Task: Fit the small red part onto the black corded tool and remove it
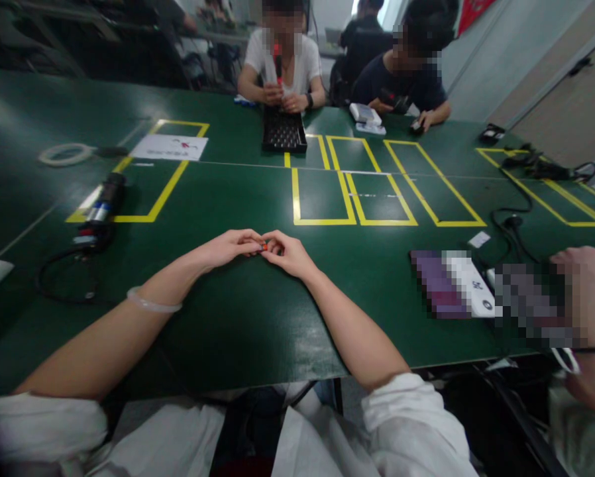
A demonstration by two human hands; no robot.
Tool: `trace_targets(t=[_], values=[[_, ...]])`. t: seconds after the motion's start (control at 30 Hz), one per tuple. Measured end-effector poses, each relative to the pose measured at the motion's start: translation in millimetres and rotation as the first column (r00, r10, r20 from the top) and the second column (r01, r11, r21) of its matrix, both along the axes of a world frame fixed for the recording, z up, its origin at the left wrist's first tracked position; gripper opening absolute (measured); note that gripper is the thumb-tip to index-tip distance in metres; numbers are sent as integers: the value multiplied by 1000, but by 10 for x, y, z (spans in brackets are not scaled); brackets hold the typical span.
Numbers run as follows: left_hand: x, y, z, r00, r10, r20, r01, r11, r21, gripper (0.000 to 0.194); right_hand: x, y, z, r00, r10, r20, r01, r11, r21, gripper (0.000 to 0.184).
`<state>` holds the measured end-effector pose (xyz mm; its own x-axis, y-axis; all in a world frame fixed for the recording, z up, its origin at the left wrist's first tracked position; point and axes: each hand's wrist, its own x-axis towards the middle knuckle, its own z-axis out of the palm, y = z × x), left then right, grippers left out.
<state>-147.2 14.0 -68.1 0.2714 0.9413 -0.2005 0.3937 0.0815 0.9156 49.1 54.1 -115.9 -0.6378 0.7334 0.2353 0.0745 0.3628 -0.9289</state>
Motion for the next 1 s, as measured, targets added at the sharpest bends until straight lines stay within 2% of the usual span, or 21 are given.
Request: trace_targets(t=[0.13, 0.27, 0.67, 1.0], values=[[1, -7, -55, 991, 108, 82, -110, 994, 10, 35, -17, -10, 17, 999, -32, 4, 32, 998, 49, 20], [0, -43, -96, 974, 182, 135, -183, 983, -5, 35, -12, -12, 7, 999, -42, -2, 42, 996, 81, 17], [22, -76, -172, 977, 145, 155, -162, 981, 106, 35, -10, -13, 4, 998, -63, 21, 59, 989, 137, 17], [36, -77, -232, 984, 128, 123, -150, 970, 191, 29, -17, -9, 9, 996, -80, 32, 78, 995, 55, 20]])
